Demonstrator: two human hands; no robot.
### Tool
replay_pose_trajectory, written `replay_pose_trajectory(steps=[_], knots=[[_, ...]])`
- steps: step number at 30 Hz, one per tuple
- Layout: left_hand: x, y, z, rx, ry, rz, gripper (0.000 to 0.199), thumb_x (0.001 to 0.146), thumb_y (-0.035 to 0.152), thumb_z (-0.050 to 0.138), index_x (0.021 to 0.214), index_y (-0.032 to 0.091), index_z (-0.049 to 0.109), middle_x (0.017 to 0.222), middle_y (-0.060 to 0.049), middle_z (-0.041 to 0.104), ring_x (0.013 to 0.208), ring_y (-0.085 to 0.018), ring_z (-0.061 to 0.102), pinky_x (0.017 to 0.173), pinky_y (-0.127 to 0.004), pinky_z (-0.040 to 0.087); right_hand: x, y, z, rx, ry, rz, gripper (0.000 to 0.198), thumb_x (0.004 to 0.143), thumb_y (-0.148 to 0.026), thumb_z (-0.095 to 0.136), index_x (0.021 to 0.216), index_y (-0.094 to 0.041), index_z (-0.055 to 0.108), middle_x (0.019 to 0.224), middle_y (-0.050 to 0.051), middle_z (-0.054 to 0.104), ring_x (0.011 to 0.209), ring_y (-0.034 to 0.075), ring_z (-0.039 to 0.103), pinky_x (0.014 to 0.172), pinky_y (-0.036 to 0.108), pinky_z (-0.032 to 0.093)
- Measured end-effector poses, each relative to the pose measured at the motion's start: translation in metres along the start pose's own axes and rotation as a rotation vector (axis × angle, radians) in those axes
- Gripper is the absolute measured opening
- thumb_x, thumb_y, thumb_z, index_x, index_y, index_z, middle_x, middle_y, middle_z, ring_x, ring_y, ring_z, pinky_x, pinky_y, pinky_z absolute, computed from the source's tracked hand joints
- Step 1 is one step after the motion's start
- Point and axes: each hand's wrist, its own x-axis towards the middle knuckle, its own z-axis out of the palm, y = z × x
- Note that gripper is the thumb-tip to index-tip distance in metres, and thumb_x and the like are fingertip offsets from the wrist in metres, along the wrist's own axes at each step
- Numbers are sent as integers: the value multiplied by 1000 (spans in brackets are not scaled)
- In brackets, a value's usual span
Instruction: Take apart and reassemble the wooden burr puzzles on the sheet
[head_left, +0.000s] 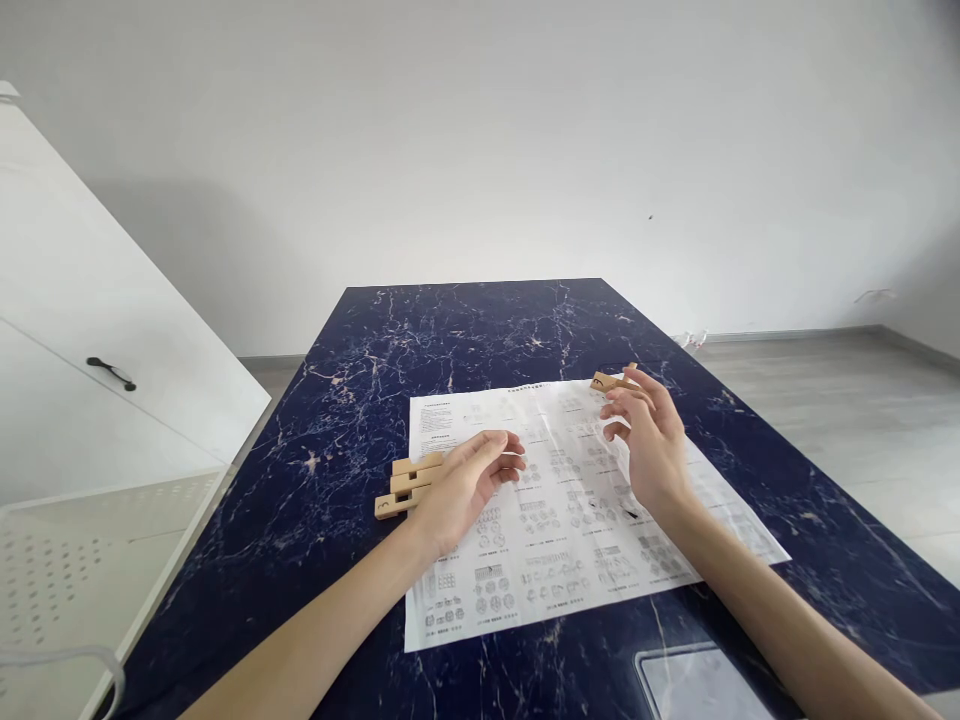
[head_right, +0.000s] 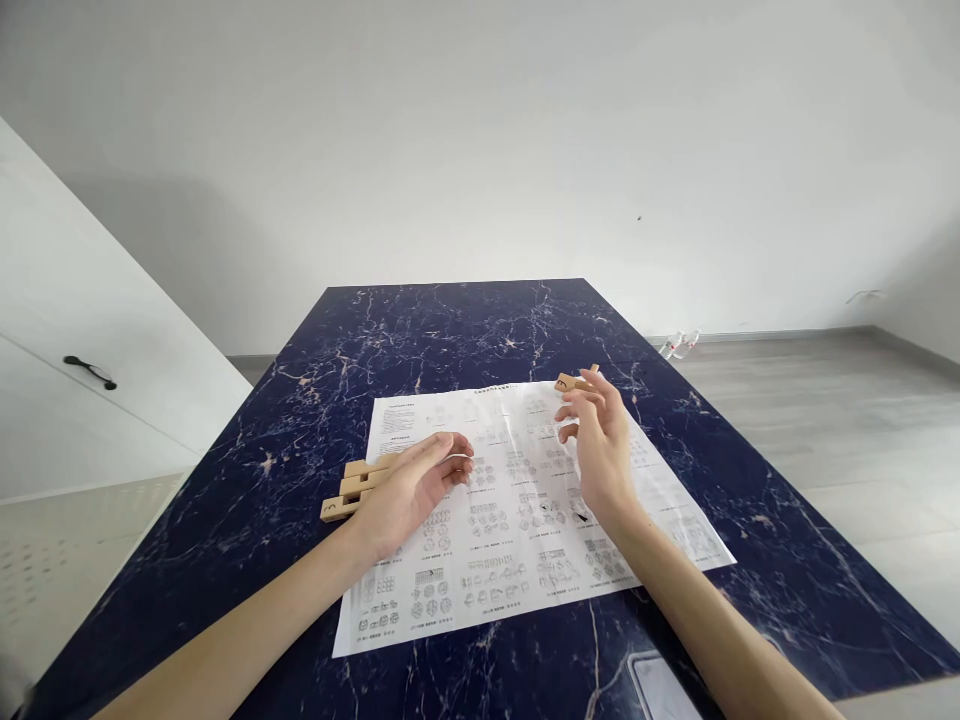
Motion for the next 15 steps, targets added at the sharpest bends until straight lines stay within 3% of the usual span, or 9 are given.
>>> replay_pose_trajectory(steps=[2,4,7,10,12,15], knots=[[0,-1,0,-3,0,2,30,99,46,73,100,15,74,104,-8,65,94,-19,60,95,-37,47,-8,-4,4,-64,-157,-26,18,98,-39,66,111,-27,70,85,1,65,65,15,57,54,28,45],[1,-1,1,-7,-1,4,29,99,44,73,101,15,74,103,-7,65,92,-19,60,93,-36,46,-18,-4,9,-155,-348,-40,19,103,-39,59,102,-24,70,72,-1,60,57,14,54,54,29,43],[1,-1,1,-4,-12,6,25,98,41,74,99,15,73,101,-6,63,89,-17,58,90,-35,45,-32,0,14,-416,-588,-121,20,105,-33,52,106,-24,70,69,-1,64,57,16,56,57,30,42],[1,1,2,31,-40,7,24,99,39,72,94,16,72,97,-5,61,86,-17,56,91,-35,45,-41,4,17,-660,-809,-341,20,101,-21,50,101,-24,70,73,1,69,59,16,57,60,31,40],[0,1,2,60,-59,11,24,100,39,71,91,16,72,93,-4,60,85,-17,55,92,-35,45,-43,4,18,-733,-880,-439,21,99,-17,48,94,-23,68,74,2,70,59,16,56,61,31,39],[0,1,3,98,-68,27,23,99,38,71,91,16,71,93,-5,60,84,-17,55,91,-35,45,-43,0,18,-756,-892,-447,21,98,-15,46,92,-23,65,73,1,70,57,15,55,60,30,38]])
